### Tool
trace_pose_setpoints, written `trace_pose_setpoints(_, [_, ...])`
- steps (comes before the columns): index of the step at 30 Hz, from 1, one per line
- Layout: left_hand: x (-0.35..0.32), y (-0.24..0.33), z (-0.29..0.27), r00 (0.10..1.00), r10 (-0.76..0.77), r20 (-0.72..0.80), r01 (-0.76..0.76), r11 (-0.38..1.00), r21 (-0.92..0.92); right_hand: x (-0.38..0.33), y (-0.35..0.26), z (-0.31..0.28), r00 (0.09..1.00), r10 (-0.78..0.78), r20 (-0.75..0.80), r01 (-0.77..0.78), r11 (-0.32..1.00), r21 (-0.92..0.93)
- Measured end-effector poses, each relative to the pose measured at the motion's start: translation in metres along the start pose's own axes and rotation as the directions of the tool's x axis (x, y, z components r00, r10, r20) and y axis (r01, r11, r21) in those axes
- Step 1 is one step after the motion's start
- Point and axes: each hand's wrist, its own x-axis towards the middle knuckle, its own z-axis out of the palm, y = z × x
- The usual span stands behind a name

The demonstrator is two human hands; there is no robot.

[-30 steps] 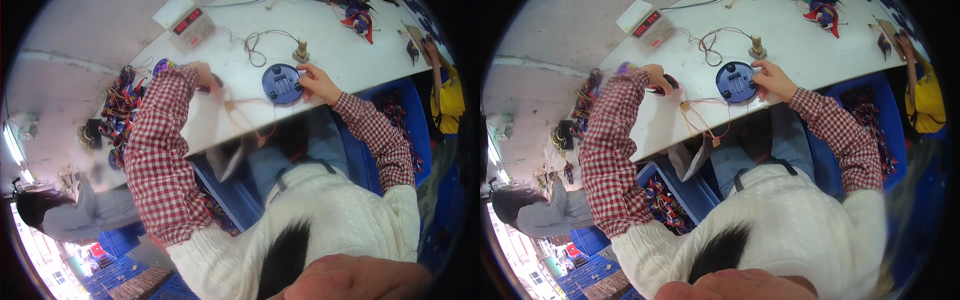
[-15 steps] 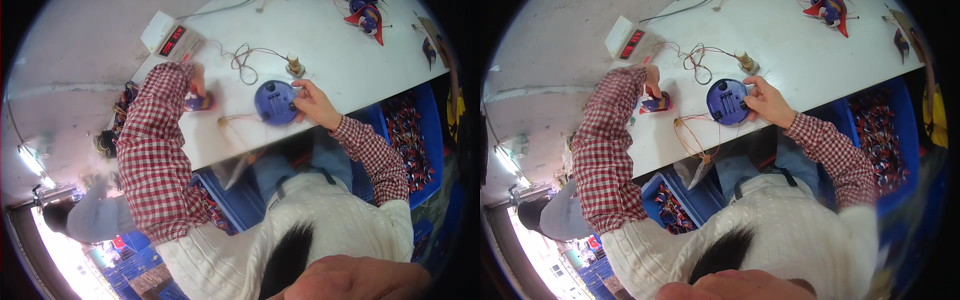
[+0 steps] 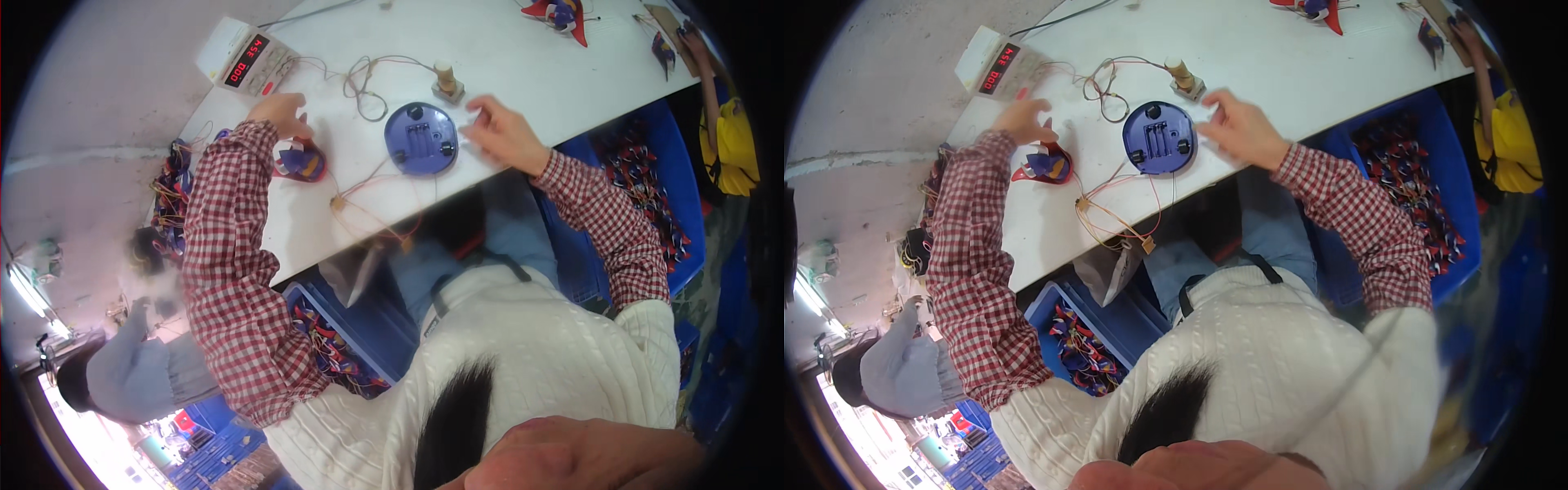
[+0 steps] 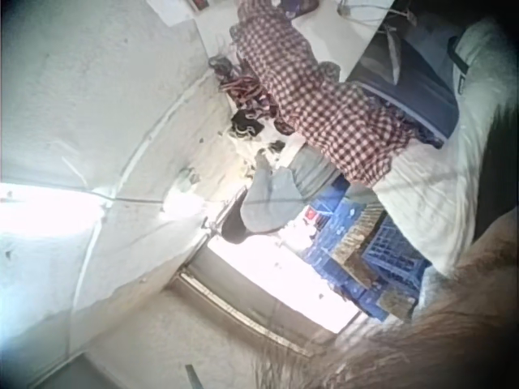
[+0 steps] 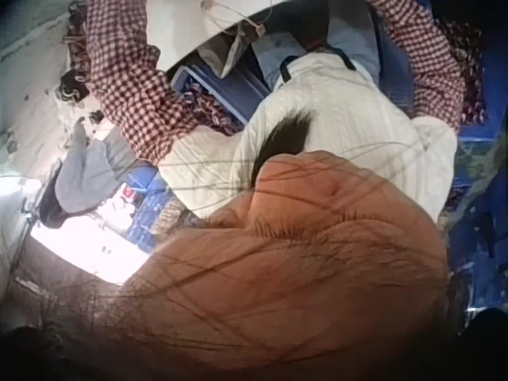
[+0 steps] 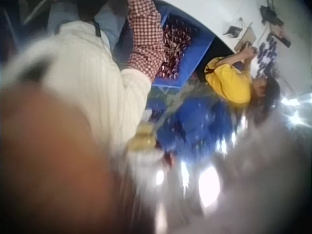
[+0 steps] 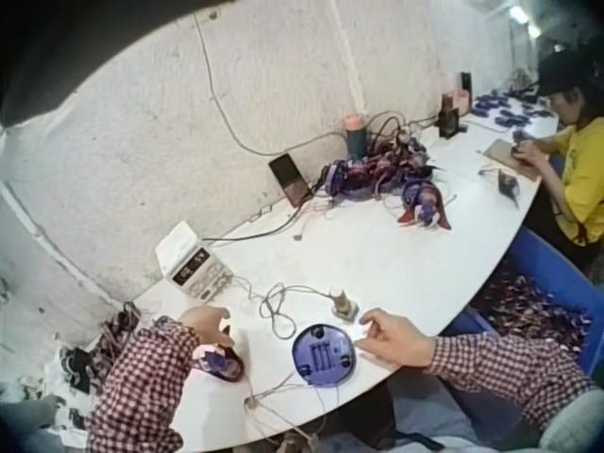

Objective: Assembling small electronic parts and wiring them together at a workbench.

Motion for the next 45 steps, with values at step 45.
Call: trace_pose_setpoints(45, [-0.033, 0.153, 0.135, 0.738, -0.414, -0.533, -0.337, 0.459, -0.822, 0.030, -0.029, 0.062, 0.881, -0.470, 0.048, 0.390, 0.666, -0.636])
